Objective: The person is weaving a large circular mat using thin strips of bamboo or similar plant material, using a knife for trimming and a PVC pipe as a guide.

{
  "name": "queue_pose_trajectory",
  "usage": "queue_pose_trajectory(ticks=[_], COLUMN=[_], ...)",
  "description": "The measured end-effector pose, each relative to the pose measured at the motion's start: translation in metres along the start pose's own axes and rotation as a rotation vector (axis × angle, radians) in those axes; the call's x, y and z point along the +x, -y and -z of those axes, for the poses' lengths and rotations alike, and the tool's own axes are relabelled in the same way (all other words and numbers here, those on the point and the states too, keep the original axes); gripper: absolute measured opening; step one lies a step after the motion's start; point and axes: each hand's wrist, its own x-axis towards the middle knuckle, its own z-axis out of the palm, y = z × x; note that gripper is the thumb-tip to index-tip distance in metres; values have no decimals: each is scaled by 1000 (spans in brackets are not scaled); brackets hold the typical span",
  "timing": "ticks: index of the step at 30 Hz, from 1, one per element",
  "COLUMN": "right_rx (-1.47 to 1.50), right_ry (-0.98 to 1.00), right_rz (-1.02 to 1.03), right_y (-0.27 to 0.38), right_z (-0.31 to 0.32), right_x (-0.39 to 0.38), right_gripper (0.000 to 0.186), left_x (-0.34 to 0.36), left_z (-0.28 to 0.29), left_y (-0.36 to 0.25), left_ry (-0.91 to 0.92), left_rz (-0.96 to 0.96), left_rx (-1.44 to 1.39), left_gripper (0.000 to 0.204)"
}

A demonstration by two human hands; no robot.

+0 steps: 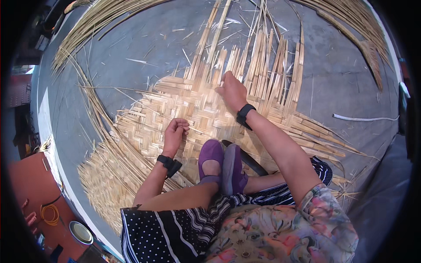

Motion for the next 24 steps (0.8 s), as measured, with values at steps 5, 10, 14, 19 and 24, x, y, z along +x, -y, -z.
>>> queue_pose_trajectory(ticks=[5, 10, 14, 19, 24], right_rx=[75, 186, -60, -151, -53], right_ry=[-11, 85, 217, 123, 87], right_rz=[40, 180, 186, 236, 208], right_y=[6, -22, -57, -74, -85], right_z=[13, 34, 53, 45, 47], right_x=[-20, -103, -211, -258, -253], right_gripper=[40, 25, 25, 28, 16], left_x=[-1, 0, 9, 38, 46], left_z=[-2, 1, 3, -8, -15], left_y=[7, 6, -16, -69, -137], left_ry=[-1, 6, 3, -22, 95], left_rz=[10, 15, 58, -184, -212], left_rx=[-62, -25, -83, -25, 67], left_gripper=[22, 23, 24, 26, 26])
